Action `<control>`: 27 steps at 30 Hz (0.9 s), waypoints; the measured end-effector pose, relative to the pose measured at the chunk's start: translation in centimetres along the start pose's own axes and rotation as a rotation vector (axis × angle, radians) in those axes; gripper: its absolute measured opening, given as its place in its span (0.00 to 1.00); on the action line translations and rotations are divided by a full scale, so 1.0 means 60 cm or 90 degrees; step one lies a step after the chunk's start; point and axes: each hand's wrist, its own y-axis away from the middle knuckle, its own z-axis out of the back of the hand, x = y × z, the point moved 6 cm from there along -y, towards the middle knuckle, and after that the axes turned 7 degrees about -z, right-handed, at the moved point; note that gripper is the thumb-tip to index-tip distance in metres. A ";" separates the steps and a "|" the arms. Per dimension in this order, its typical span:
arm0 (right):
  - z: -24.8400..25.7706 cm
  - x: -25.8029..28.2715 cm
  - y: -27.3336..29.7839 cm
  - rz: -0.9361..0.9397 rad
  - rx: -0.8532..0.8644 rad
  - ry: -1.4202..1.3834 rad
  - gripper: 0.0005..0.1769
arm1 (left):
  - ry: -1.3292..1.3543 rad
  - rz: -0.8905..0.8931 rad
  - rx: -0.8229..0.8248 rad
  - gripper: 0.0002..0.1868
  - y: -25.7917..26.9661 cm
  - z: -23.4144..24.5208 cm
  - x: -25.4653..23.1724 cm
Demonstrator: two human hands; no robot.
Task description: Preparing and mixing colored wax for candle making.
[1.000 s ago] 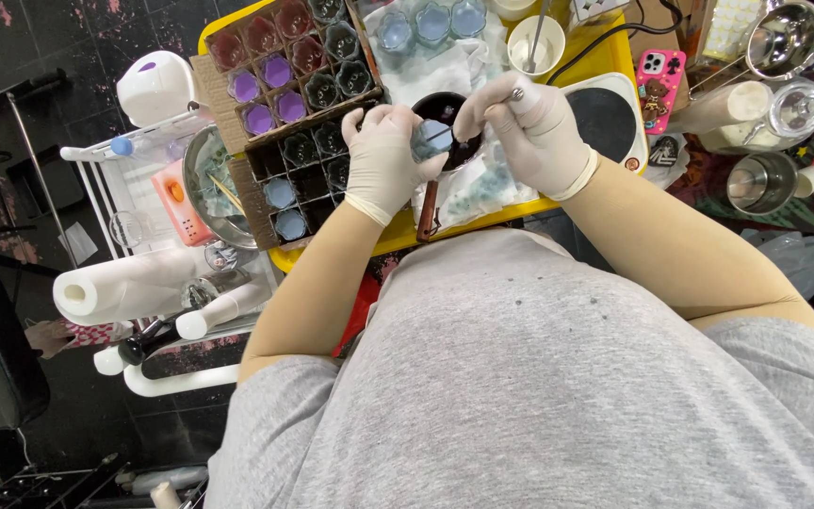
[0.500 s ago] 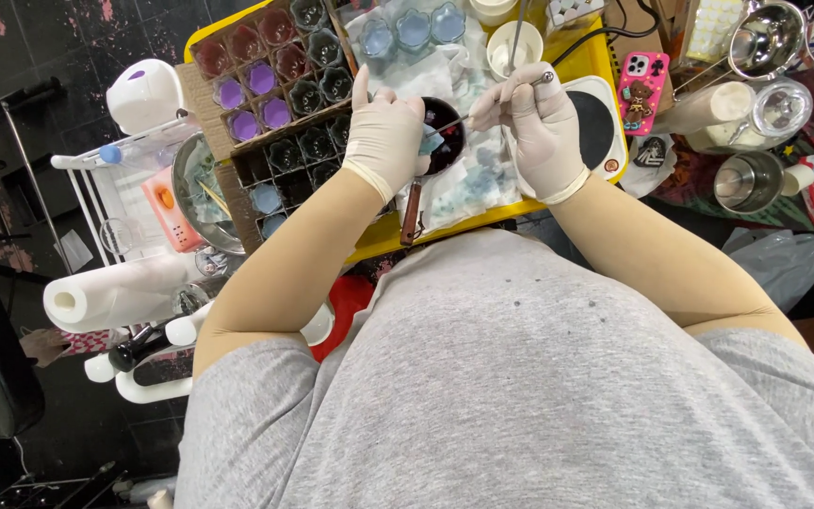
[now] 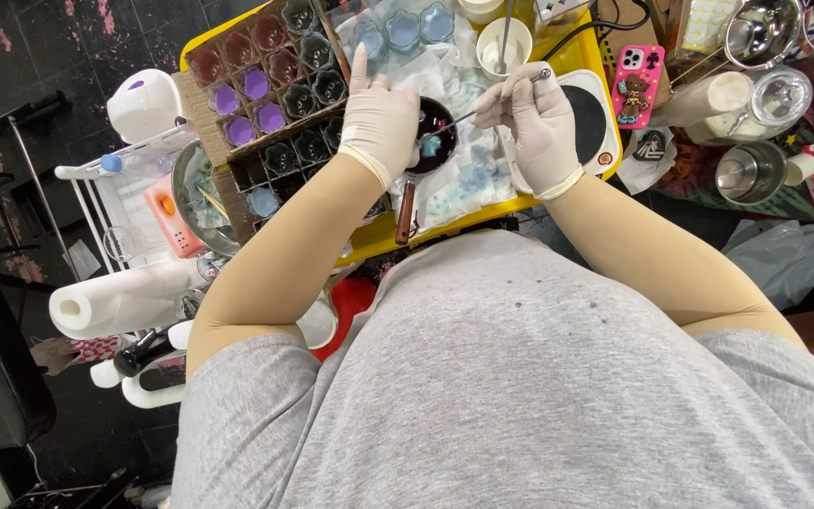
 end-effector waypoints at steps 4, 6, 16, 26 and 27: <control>0.001 0.002 0.003 0.001 -0.002 0.000 0.09 | 0.015 0.009 0.017 0.31 0.014 0.021 0.006; 0.002 0.006 0.006 0.007 -0.014 0.020 0.10 | 0.006 -0.016 0.000 0.30 0.020 0.031 0.003; -0.026 0.015 0.022 0.024 0.014 0.089 0.07 | -0.141 -0.109 -0.069 0.09 0.021 0.026 -0.021; -0.029 0.017 0.044 0.042 0.028 0.057 0.07 | -0.228 -0.145 -0.084 0.15 0.028 0.046 -0.025; -0.027 0.017 0.047 0.049 0.024 0.029 0.07 | -0.225 -0.157 -0.065 0.13 0.031 0.051 -0.025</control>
